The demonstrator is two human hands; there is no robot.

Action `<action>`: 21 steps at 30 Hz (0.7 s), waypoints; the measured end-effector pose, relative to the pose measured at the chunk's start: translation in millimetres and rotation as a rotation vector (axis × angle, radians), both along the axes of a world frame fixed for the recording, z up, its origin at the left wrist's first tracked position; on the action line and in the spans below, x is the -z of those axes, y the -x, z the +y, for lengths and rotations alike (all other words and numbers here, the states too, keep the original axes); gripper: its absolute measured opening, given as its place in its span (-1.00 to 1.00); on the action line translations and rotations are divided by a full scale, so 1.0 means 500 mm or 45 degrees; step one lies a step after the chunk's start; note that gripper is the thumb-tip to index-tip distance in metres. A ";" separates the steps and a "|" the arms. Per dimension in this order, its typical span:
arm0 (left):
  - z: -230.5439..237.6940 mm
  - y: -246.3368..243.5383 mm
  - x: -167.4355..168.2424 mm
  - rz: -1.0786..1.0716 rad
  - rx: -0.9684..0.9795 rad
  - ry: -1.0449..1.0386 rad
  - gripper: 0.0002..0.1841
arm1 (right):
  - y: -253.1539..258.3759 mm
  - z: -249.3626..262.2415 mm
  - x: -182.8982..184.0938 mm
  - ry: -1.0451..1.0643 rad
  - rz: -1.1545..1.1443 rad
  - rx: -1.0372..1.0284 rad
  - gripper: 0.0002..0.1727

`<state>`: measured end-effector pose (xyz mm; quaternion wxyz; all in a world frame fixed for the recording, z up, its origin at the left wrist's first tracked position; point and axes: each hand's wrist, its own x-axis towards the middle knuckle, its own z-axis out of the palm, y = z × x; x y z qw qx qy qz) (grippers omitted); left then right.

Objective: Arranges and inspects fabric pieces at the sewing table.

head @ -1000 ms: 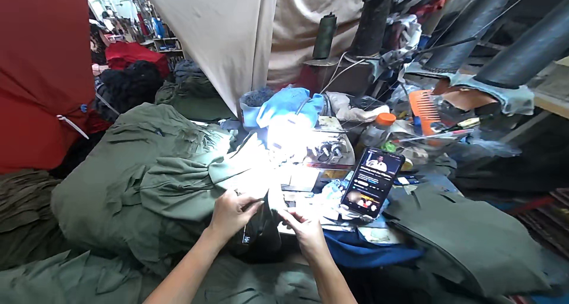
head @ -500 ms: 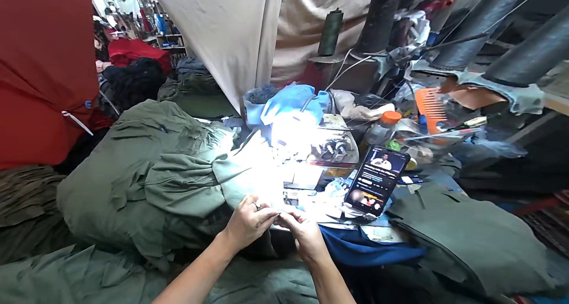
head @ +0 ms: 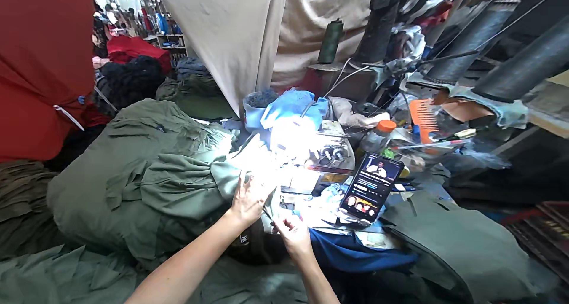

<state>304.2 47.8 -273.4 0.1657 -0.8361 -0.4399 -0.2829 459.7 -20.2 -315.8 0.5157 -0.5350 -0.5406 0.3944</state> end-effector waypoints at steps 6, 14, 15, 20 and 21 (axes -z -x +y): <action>0.020 0.002 -0.006 0.020 0.014 -0.015 -0.48 | -0.004 0.049 -0.030 0.006 -0.083 0.101 -0.79; 0.048 -0.006 -0.036 -0.056 0.038 -0.029 -0.66 | 0.004 0.194 -0.111 0.173 0.074 0.135 -0.81; 0.053 -0.007 -0.035 -0.114 0.062 -0.051 -0.69 | 0.001 0.208 -0.103 0.204 0.054 0.134 -0.79; 0.060 -0.010 -0.067 -0.036 -0.003 0.429 -0.57 | -0.011 0.257 -0.028 0.184 -0.078 0.108 -0.68; 0.064 -0.013 -0.079 0.030 -0.042 0.574 -0.54 | -0.009 0.254 -0.031 0.216 -0.101 0.123 -0.69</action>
